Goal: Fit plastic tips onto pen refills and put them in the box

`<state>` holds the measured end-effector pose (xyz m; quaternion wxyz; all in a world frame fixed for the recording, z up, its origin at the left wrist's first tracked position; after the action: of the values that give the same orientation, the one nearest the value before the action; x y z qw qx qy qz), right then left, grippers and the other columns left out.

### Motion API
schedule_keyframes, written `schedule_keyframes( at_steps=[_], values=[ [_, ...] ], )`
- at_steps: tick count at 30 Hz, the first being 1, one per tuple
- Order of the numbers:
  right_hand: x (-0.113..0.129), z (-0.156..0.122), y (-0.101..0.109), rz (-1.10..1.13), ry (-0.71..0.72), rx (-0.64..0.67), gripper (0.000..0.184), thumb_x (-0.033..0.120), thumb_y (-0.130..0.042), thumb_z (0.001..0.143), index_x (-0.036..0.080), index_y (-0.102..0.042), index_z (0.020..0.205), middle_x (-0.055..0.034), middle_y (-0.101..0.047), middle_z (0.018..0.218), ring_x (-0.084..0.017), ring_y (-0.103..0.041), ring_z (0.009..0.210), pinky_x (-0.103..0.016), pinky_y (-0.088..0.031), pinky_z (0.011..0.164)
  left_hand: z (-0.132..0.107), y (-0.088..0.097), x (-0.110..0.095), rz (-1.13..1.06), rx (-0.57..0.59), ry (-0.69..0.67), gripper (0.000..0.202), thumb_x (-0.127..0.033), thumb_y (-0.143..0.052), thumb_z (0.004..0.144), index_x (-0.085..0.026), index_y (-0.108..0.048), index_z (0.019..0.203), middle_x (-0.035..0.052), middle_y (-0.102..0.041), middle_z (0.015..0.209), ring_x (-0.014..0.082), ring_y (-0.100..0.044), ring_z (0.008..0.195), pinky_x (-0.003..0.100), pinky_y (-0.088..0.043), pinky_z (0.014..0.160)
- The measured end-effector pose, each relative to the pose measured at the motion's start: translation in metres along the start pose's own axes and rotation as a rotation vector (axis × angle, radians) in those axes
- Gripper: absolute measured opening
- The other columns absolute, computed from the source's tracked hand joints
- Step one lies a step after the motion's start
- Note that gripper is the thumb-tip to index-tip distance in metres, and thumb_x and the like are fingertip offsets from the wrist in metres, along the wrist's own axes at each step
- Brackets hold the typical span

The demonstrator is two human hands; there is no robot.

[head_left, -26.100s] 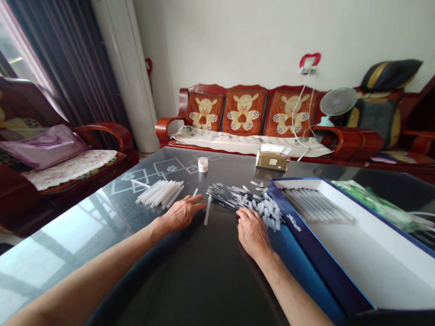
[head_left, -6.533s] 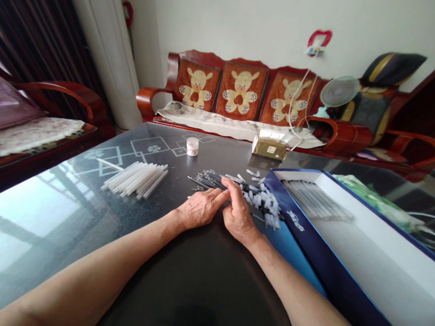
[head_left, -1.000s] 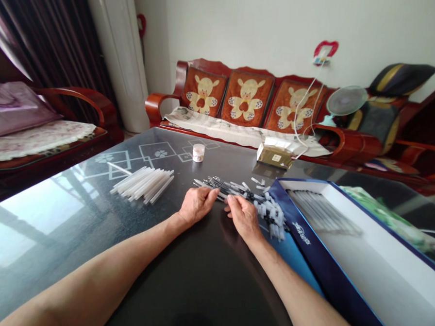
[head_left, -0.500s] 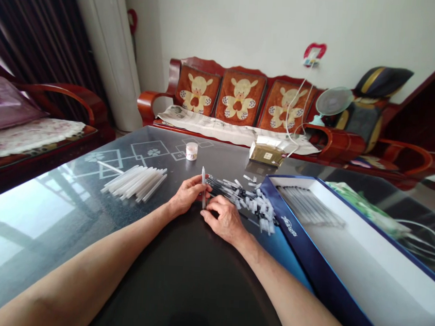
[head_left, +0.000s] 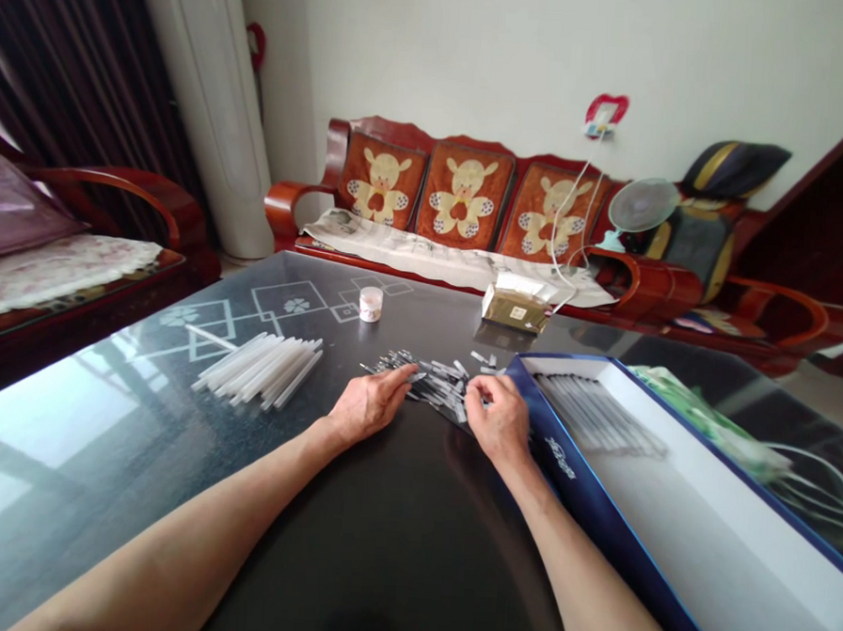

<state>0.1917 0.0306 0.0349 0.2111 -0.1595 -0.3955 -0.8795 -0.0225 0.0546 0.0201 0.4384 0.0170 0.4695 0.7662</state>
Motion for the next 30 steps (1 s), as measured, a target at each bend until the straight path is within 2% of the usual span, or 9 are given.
schedule_keyframes(
  at_steps=[6,10,13,15,17,20,24,27,30],
  values=[
    [0.008,-0.004,-0.001,-0.320,0.020,0.242,0.016,0.033,-0.061,0.076,0.021,-0.067,0.068,-0.0068,-0.064,0.075,-0.020,-0.060,0.070,-0.031,-0.040,0.066,-0.001,-0.003,-0.002,0.086,0.037,-0.057,0.029,-0.027,-0.038,0.097,-0.016,-0.058,0.116,0.0075,-0.068,0.091,0.0159,-0.067,0.083,0.024,-0.054,0.074],
    [0.011,-0.008,-0.005,-0.377,0.028,0.294,0.013,0.032,-0.063,0.074,0.021,-0.068,0.068,-0.0080,-0.064,0.075,-0.021,-0.060,0.070,-0.032,-0.039,0.066,-0.001,-0.003,-0.002,0.059,0.053,-0.076,0.027,-0.025,-0.039,0.096,-0.015,-0.059,0.111,0.0074,-0.066,0.090,0.0161,-0.066,0.084,0.025,-0.054,0.076],
    [0.010,-0.006,-0.005,-0.336,0.038,0.277,0.012,0.030,-0.063,0.073,0.021,-0.067,0.067,-0.0075,-0.064,0.074,-0.020,-0.060,0.070,-0.031,-0.040,0.065,-0.002,-0.004,-0.002,0.041,0.072,-0.087,0.026,-0.025,-0.040,0.096,-0.016,-0.059,0.111,0.0073,-0.066,0.091,0.0159,-0.066,0.085,0.025,-0.054,0.076],
    [0.010,-0.004,-0.003,-0.229,0.023,0.230,0.011,0.029,-0.061,0.073,0.020,-0.065,0.068,-0.0071,-0.064,0.076,-0.019,-0.060,0.070,-0.031,-0.042,0.066,-0.003,-0.004,-0.003,0.035,0.080,-0.091,0.028,-0.025,-0.040,0.096,-0.015,-0.059,0.113,0.0074,-0.066,0.092,0.0162,-0.066,0.085,0.026,-0.054,0.077],
    [0.012,-0.002,-0.002,-0.009,-0.052,0.188,0.013,0.032,-0.059,0.076,0.020,-0.064,0.072,-0.0064,-0.065,0.078,-0.019,-0.061,0.070,-0.030,-0.045,0.068,-0.003,-0.004,-0.004,0.037,0.094,-0.090,0.030,-0.027,-0.039,0.096,-0.016,-0.057,0.118,0.0071,-0.067,0.093,0.0162,-0.067,0.083,0.026,-0.054,0.076],
    [0.014,-0.004,-0.012,0.491,-0.308,0.213,0.025,0.044,-0.059,0.078,0.020,-0.062,0.082,-0.0043,-0.067,0.075,-0.018,-0.063,0.070,-0.030,-0.048,0.067,-0.004,-0.004,-0.006,0.051,0.114,-0.083,0.035,-0.032,-0.039,0.097,-0.020,-0.054,0.126,0.0057,-0.068,0.093,0.0153,-0.067,0.080,0.024,-0.054,0.073],
    [0.020,-0.018,-0.038,1.007,-0.639,0.312,0.043,0.050,-0.070,0.068,0.020,-0.061,0.097,-0.0042,-0.070,0.086,-0.017,-0.066,0.074,-0.026,-0.050,0.062,-0.004,-0.004,-0.007,0.046,0.111,-0.088,0.036,-0.033,-0.037,0.098,-0.021,-0.053,0.128,0.0047,-0.067,0.090,0.0137,-0.067,0.074,0.022,-0.053,0.068],
    [0.024,-0.026,-0.049,1.158,-0.725,0.382,0.044,0.045,-0.075,0.064,0.021,-0.062,0.099,-0.0032,-0.069,0.089,-0.016,-0.066,0.076,-0.024,-0.050,0.062,-0.005,-0.003,-0.006,0.027,0.076,-0.087,0.035,-0.031,-0.037,0.098,-0.020,-0.055,0.126,0.0048,-0.067,0.089,0.0138,-0.067,0.074,0.023,-0.053,0.068],
    [0.023,-0.027,-0.050,1.113,-0.668,0.412,0.039,0.043,-0.071,0.069,0.022,-0.064,0.101,-0.0036,-0.068,0.095,-0.016,-0.065,0.080,-0.024,-0.051,0.063,-0.004,0.001,-0.006,0.004,0.008,-0.080,0.033,-0.029,-0.038,0.097,-0.018,-0.056,0.123,0.0058,-0.067,0.090,0.0148,-0.066,0.077,0.024,-0.053,0.070]
  ],
)
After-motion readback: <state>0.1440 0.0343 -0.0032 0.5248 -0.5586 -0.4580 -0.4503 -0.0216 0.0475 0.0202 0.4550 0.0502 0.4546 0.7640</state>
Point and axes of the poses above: each hand's wrist, its own z-axis towards the middle knuckle, its own y-axis out of the back of the hand, x = y × z, the point moved 4 cm from there along z, towards the middle knuckle
